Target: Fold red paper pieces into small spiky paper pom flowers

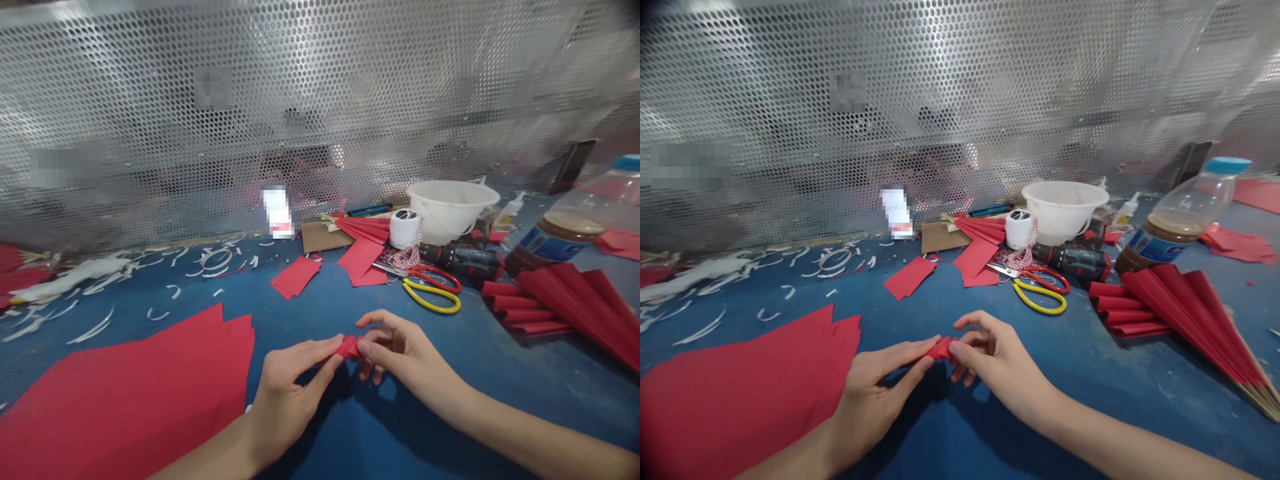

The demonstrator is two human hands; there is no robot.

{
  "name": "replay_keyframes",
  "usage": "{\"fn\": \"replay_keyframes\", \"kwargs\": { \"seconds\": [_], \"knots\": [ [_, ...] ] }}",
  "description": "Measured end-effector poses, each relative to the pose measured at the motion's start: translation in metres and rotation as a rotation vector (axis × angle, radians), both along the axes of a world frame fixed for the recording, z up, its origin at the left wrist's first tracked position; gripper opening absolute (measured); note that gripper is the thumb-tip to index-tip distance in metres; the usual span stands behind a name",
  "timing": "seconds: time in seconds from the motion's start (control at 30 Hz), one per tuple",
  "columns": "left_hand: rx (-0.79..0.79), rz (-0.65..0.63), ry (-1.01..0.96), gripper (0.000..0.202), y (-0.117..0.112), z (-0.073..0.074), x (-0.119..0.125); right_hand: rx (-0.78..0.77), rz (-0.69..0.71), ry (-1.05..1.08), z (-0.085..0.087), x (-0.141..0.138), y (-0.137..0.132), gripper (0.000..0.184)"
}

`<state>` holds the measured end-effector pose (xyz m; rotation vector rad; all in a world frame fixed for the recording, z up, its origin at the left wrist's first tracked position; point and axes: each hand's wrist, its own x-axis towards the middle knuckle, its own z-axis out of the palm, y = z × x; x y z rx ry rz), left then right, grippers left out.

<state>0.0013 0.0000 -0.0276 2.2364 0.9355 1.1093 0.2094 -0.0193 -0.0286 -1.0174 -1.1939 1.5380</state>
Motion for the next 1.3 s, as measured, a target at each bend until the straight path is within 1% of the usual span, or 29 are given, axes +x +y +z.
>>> {"fn": "replay_keyframes", "kwargs": {
  "seconds": [0.1, 0.37, 0.47, 0.53, 0.6, 0.67, 0.8, 0.87, 1.03, 1.13, 1.3],
  "knots": [
    [0.030, -0.003, 0.003, 0.027, -0.001, 0.000, 0.000, 0.005, 0.014, -0.013, 0.001, 0.001, 0.001, 0.029],
    [0.144, -0.069, 0.036, 0.028, 0.001, 0.000, 0.002, -0.020, 0.025, -0.026, 0.001, 0.002, 0.003, 0.033],
    [0.143, -0.074, 0.048, 0.027, 0.000, -0.002, 0.001, -0.007, 0.016, -0.066, 0.000, 0.001, 0.002, 0.032],
    [0.113, -0.085, 0.048, 0.026, 0.000, -0.002, 0.001, 0.001, 0.010, -0.107, 0.000, 0.001, 0.001, 0.032],
    [0.050, -0.075, 0.038, 0.025, 0.000, -0.001, 0.001, 0.012, 0.008, -0.135, 0.001, 0.002, 0.001, 0.032],
    [-0.068, -0.051, 0.023, 0.023, 0.000, 0.002, 0.001, 0.040, 0.013, -0.160, 0.002, 0.004, 0.001, 0.032],
    [-0.406, -0.023, -0.035, 0.020, 0.002, 0.006, 0.003, 0.203, 0.014, -0.295, 0.005, 0.008, 0.003, 0.028],
    [-0.514, -0.021, -0.073, 0.021, 0.003, 0.007, 0.003, 0.287, 0.026, -0.364, 0.005, 0.009, 0.005, 0.024],
    [-0.645, -0.053, -0.148, 0.025, 0.007, 0.006, 0.004, 0.428, 0.002, -0.422, 0.003, 0.010, 0.006, 0.017],
    [-0.720, -0.083, -0.174, 0.029, 0.009, 0.006, 0.004, 0.525, 0.000, -0.425, 0.002, 0.010, 0.006, 0.017],
    [-0.751, -0.134, -0.183, 0.030, 0.012, 0.007, 0.004, 0.614, 0.039, -0.453, 0.004, 0.011, 0.008, 0.017]
  ]
}}
